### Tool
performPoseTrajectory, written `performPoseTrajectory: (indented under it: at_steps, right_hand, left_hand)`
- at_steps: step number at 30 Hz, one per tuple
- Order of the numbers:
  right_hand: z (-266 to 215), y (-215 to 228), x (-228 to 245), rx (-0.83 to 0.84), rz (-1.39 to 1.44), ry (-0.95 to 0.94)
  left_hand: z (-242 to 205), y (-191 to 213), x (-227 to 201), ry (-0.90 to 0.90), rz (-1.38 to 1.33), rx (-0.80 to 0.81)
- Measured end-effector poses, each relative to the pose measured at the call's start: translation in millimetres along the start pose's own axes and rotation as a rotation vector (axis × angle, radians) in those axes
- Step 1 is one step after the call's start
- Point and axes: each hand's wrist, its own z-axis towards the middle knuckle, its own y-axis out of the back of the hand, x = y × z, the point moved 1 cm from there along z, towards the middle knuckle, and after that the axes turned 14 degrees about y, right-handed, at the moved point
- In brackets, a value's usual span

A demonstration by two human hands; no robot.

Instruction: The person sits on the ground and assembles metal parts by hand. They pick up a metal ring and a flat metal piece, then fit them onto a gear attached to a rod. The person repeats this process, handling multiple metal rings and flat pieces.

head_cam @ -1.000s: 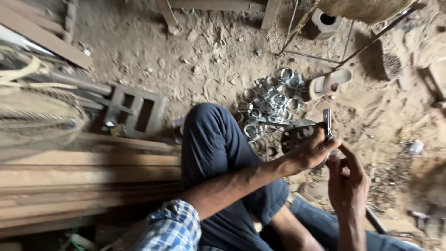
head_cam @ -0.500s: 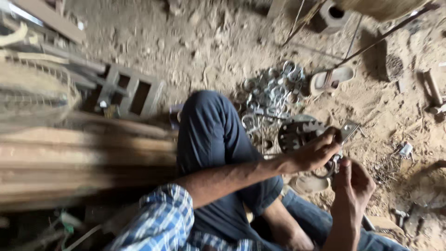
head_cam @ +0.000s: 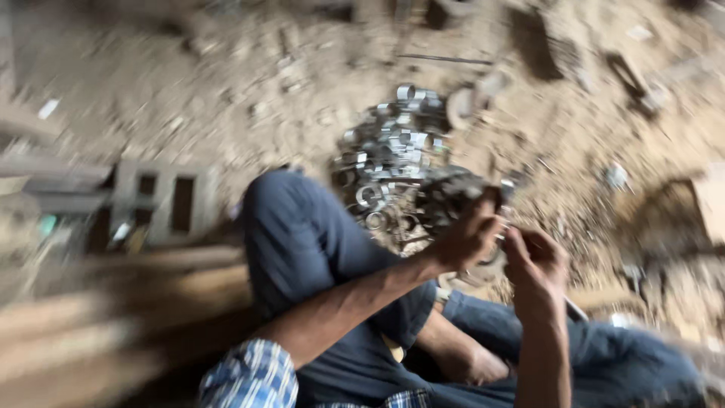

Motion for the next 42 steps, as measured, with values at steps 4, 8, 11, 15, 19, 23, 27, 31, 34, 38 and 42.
performPoseTrajectory:
  at_steps: [4,8,11,15,19,23,27,31,34,38,42]
  right_hand:
    - [1.6,-11.1,-1.8,-0.004,0.002,-0.027]
    - [1.0,-18.3,13.7,0.061,0.060,0.032]
    - [10.5,-25.1,19.1,0.089,0.079,0.009]
    - [15.0,-20.7,20.9,0.151,0.177,0.004]
    - [14.6,-21.7,21.3,0.155,0.077,0.165]
    - [19.2,-14.7,22.4,0.165,-0.134,0.333]
    - [16.9,-13.2,28.3,0.121,0.036,0.424]
    - [6.9,-14.4,49.6,0.221,-0.233,0.439]
    - [5.2,-18.3,61.1,0.240,-0.441,0.514]
    - [9.8,-25.5,64.5,0.146,-0.443,0.535]
    - [5.2,-37.5,60.9,-0.001,-0.453,0.709]
  left_hand:
    - [-24.7,7.6,21.3,-0.318,0.558,-0.143]
    - [-18.3,26.1,-30.4,0.137,0.113,-0.055]
    - [-10.1,39.6,-79.7,0.373,-0.103,-0.026]
    - [-3.0,43.6,-101.7,0.326,-0.121,-0.035]
    - [-5.7,46.6,-88.1,0.440,-0.328,0.013]
    - [-1.7,48.4,-76.8,0.412,-0.476,0.089]
    - [-0.5,46.6,-95.2,0.202,-0.224,0.086]
    - [-1.2,54.2,-110.7,0.500,-0.404,0.077]
    - [-0.1,54.1,-105.3,0.534,-0.718,0.143]
    - [3.8,54.0,-103.0,0.391,-0.632,0.132]
    - [8.5,55.1,-115.1,0.392,-0.582,0.061]
